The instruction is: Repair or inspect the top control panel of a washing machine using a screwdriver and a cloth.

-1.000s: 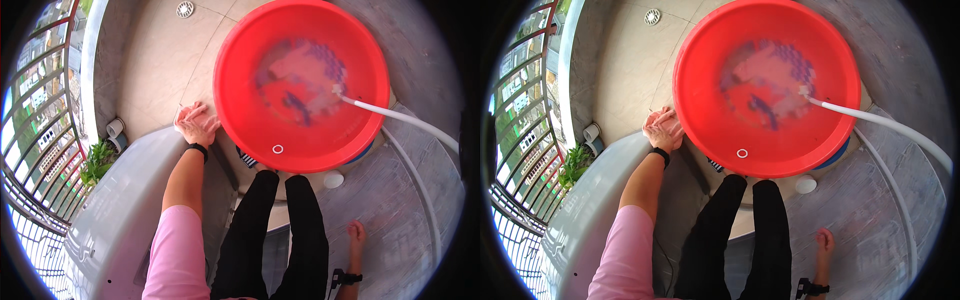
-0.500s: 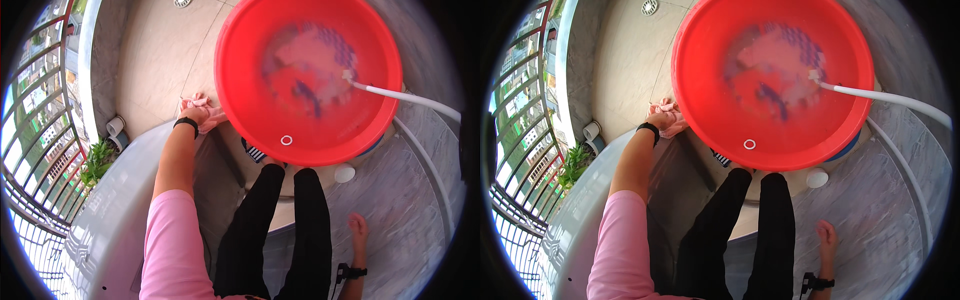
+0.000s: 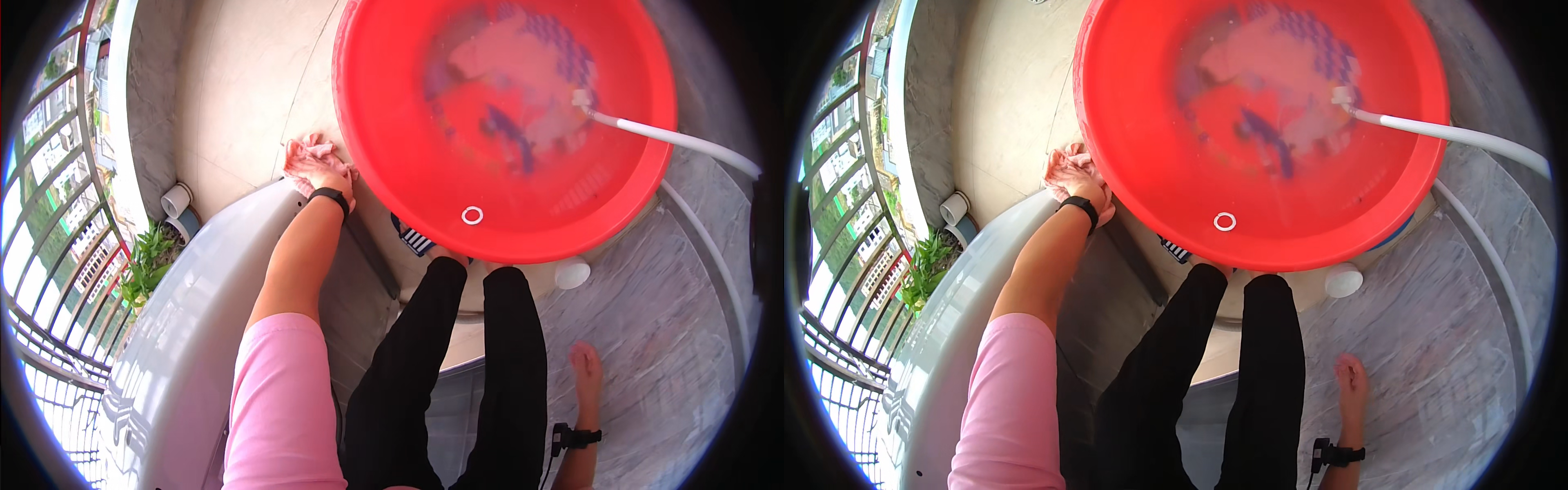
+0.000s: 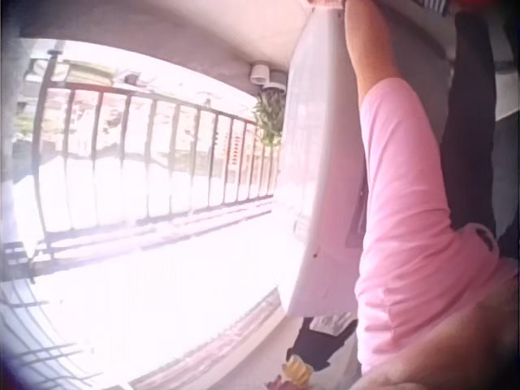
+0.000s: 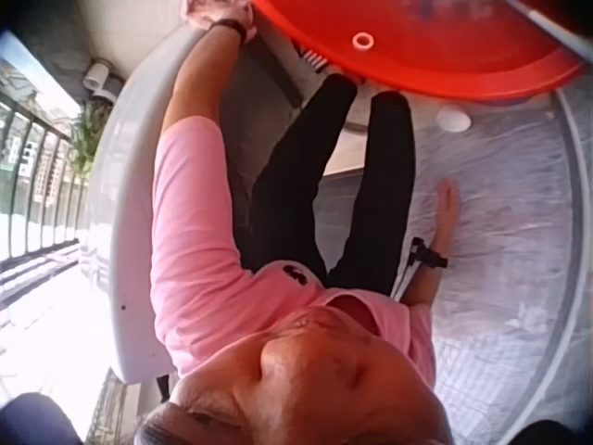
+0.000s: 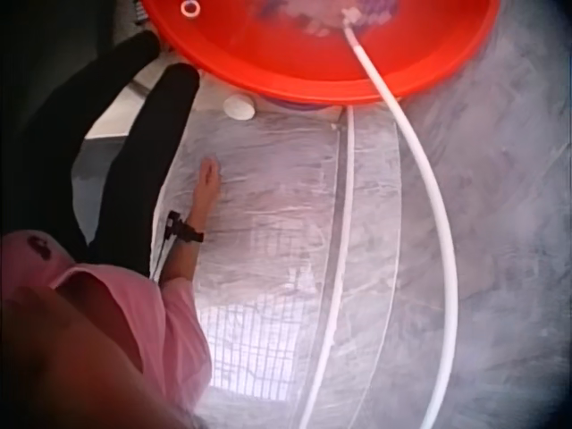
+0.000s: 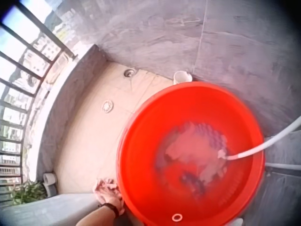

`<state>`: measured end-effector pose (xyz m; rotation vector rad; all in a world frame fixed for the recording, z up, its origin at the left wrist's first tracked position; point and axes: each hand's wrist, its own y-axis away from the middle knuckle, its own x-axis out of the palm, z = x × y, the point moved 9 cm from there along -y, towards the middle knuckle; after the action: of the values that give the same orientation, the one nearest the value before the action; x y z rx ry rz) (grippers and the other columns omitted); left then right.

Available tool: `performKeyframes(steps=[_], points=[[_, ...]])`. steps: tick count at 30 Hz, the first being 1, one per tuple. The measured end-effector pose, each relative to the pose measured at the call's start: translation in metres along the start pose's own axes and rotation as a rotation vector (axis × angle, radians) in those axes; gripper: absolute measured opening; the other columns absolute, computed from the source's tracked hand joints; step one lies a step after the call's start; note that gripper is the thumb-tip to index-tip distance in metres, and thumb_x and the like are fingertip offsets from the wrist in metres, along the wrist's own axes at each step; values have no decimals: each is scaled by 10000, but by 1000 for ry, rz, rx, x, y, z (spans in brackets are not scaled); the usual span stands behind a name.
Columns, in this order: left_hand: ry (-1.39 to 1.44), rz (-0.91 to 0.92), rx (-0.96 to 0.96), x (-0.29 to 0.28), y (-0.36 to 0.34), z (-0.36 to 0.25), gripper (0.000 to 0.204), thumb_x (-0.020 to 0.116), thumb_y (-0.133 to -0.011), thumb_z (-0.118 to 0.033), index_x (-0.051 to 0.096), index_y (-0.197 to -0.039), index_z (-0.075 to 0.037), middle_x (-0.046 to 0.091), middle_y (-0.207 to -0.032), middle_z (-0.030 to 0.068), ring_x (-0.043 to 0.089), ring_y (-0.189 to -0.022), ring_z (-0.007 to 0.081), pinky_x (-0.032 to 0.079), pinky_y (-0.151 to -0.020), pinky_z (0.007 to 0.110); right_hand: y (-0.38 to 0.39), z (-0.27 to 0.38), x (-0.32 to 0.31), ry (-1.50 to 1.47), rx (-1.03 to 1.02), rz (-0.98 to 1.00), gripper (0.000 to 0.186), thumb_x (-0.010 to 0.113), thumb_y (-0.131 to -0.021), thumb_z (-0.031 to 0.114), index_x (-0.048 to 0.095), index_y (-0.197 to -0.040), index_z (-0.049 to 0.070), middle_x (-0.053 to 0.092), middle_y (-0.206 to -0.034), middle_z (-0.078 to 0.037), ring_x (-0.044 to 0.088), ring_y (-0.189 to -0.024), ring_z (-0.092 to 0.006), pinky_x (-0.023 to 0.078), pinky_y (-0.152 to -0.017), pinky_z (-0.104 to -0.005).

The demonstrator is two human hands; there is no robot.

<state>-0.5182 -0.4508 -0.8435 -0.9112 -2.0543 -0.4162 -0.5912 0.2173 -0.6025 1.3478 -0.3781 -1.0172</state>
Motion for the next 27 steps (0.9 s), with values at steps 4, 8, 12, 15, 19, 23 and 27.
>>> performKeyframes(steps=[4, 8, 12, 15, 19, 23, 27], points=[[996, -752, -189, -13, 38, 44, 549, 341, -920, -437, 377, -1317, -60, 522, -1088, 104, 555, -936, 250, 511, -618, 459, -13, -8, 5, -33, -1, 29, 238, 526, -944, 129, 554, -1144, 3, 586, -1035, -44, 560, -940, -117, 489, -844, -277], [2192, -869, 1134, 6, 40, 48, 634, 389, -908, -462, 365, -1346, -4, 408, -1299, 268, 440, -1142, 488, 372, -895, 623, -16, -13, -8, -41, -22, -9, 236, 512, -952, 135, 554, -1143, 4, 586, -1036, -43, 557, -943, -119, 482, -852, -277], [2200, -1370, 1507, -41, 38, 46, 495, 534, -835, -455, 584, -1223, -150, 532, -1277, 160, 539, -1153, 335, 466, -896, 492, -13, 2, -22, -9, -39, -4, 236, 492, -943, 84, 555, -1147, -16, 602, -1059, -80, 584, -920, -138, 486, -839, -278], [2579, -1232, 1636, -49, -7, 32, 388, 606, -821, -444, 658, -1009, -109, 644, -954, 116, 638, -888, 286, 512, -715, 404, -12, 4, -31, -18, -29, -51, 241, 489, -944, 87, 551, -1155, -13, 609, -1053, -83, 581, -897, -135, 478, -828, -265], [2241, -1314, 1779, 52, -30, 39, 412, 550, -795, -485, 625, -1055, -175, 590, -1204, 82, 600, -1048, 263, 478, -867, 381, -1, -17, -39, -21, 49, -42, 241, 505, -942, 91, 550, -1158, -7, 608, -1002, -69, 563, -877, -119, 478, -819, -260], [2094, -1719, 1491, 32, 28, 43, 395, 461, -859, -473, 592, -1116, -203, 504, -1316, 38, 485, -1194, 251, 405, -900, 570, -3, -31, -21, -112, 67, -13, 234, 516, -942, 96, 555, -1150, -5, 599, -976, -62, 553, -866, -107, 482, -820, -262], [2257, -1068, 859, -12, 43, 59, 431, 436, -871, -485, 560, -1160, -192, 509, -1284, 47, 469, -1185, 256, 401, -896, 550, -19, -29, 4, -31, 50, 34, 225, 508, -946, 97, 561, -1140, -3, 602, -981, -57, 557, -870, -106, 485, -814, -261]])
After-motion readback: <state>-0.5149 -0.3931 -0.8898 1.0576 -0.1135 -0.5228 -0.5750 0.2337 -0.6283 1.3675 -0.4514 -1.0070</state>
